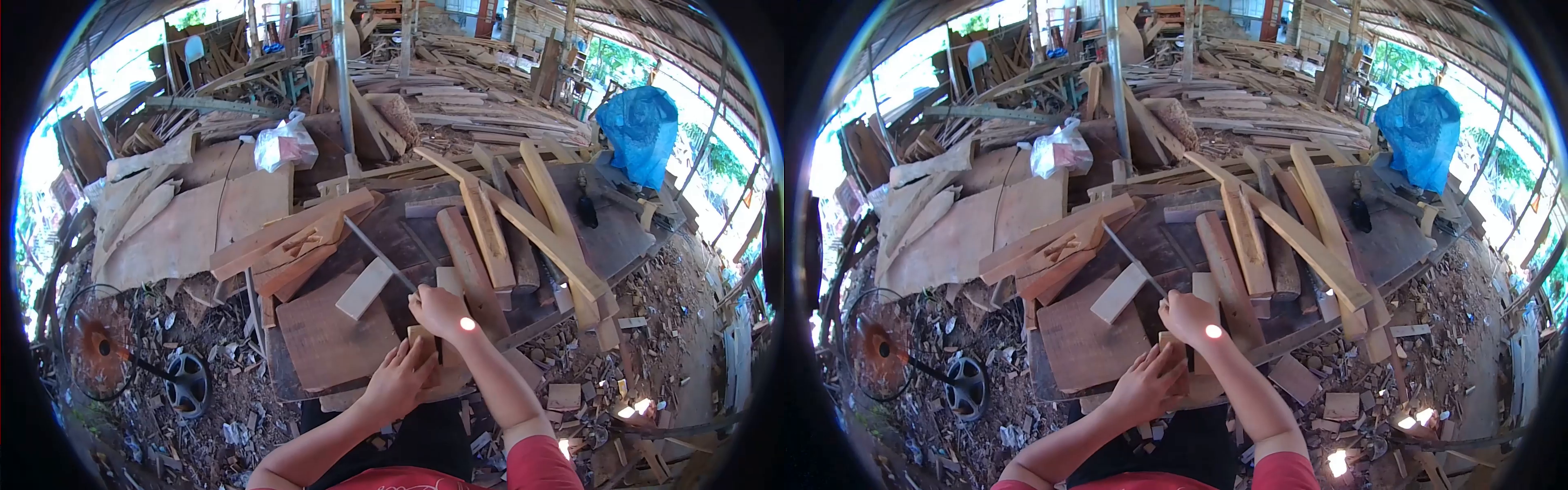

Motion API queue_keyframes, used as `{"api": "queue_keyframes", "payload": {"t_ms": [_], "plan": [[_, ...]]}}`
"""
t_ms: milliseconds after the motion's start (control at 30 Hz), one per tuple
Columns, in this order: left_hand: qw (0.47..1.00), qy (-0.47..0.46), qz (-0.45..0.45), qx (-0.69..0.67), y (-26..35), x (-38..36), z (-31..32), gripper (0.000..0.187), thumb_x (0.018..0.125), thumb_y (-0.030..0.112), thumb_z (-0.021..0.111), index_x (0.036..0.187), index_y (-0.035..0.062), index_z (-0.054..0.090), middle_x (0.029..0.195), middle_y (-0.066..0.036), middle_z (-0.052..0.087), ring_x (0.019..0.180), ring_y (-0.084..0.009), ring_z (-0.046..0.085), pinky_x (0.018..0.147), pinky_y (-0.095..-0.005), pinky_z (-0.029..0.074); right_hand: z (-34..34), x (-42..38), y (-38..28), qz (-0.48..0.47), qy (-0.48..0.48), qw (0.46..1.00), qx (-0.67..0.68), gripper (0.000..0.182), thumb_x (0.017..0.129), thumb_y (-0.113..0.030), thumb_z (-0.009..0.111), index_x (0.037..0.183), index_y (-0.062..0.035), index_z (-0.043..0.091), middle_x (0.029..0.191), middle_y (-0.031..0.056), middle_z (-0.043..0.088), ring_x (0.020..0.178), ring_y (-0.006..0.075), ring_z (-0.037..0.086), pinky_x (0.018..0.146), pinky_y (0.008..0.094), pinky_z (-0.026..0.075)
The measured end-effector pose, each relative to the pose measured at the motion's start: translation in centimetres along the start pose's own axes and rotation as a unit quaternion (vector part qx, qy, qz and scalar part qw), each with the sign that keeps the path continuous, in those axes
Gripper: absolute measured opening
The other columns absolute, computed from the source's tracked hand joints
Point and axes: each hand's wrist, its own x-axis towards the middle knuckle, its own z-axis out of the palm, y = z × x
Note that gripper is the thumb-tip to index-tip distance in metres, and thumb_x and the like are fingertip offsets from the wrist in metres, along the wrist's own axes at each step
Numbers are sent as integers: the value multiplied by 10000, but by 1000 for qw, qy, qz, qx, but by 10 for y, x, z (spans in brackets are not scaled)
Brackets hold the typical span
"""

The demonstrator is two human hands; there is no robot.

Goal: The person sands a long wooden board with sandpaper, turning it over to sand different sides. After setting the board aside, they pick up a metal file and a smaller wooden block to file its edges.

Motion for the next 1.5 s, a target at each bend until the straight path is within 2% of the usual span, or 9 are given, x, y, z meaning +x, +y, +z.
{"api": "queue_keyframes", "payload": {"t_ms": [167, 367, 667, 800, 867, 933, 1000, 1300, 1500], "plan": [[998, 28, 31, -55, 5, 1, -11, 451, 766, 113, 577, 1206, 69, 490, 1257, -218, 457, 1072, -376, 525, 879, -401, 447, -13, -6, 9, 44, 7, 995, 88, 337, 887, -326, 416, 898, -17, 551, 830, 214, 623, 817, 376, 602, 741, 458, 470], [943, 140, -144, -263, -4, -3, -17, 378, 757, -51, 597, 1128, 18, 584, 1237, -213, 497, 1059, -286, 565, 854, -310, 466, -11, -9, 24, 52, 38, 973, 220, 372, 891, -352, 426, 882, 5, 534, 845, 237, 609, 849, 409, 574, 747, 469, 448], [971, 144, -176, -74, 19, 19, 5, 551, 731, 150, 664, 1228, 16, 468, 1185, -278, 479, 1048, -414, 516, 847, -430, 463, 0, -10, 25, 45, 22, 962, 269, 385, 900, -354, 427, 854, 15, 529, 822, 250, 602, 832, 405, 580, 723, 449, 454], [964, 180, -163, -108, 1, 15, -14, 570, 698, 98, 679, 1222, 3, 475, 1169, -245, 514, 1025, -348, 561, 864, -371, 460, 17, -18, 38, 23, 84, 914, 397, 342, 891, -309, 485, 796, 19, 509, 694, 235, 571, 667, 391, 575, 602, 408, 438], [950, 201, -179, -161, 0, 5, -48, 560, 694, 92, 681, 1210, -1, 484, 1153, -215, 536, 1051, -288, 556, 872, -345, 450, 20, -27, 39, 31, 111, 909, 401, 314, 904, -268, 493, 739, -2, 474, 564, 53, 507, 511, 107, 474, 495, 283, 395], [937, 211, -192, -203, -5, -4, -82, 561, 708, 96, 682, 1218, -15, 474, 1131, -212, 532, 1017, -287, 562, 870, -357, 439, 26, -28, 43, 15, 101, 912, 398, 305, 904, -272, 496, 743, -13, 472, 565, 31, 499, 514, 83, 468, 486, 265, 391], [932, 220, -165, -234, -16, 2, -115, 544, 718, 95, 676, 1212, -14, 478, 1135, -197, 531, 1042, -271, 545, 889, -357, 424, 16, -28, 37, 47, 41, 928, 367, 374, 898, -358, 460, 791, -2, 501, 701, 206, 588, 715, 381, 585, 638, 416, 447], [968, 238, 65, 52, -68, 168, -152, 471, 798, 50, 581, 1239, 33, 416, 1262, -180, 398, 1169, -350, 403, 967, -376, 344, -4, -23, 23, 35, -45, 981, 183, 419, 900, -422, 402, 844, -26, 525, 789, 185, 619, 779, 379, 590, 701, 449, 455], [983, 123, -45, 127, -140, 280, -67, 597, 785, 90, 583, 1323, 107, 323, 1275, -127, 398, 1222, -315, 334, 997, -587, 181, 0, -27, 29, 31, -14, 959, 283, 404, 888, -390, 466, 803, 3, 502, 746, 211, 598, 753, 381, 583, 659, 432, 443]]}}
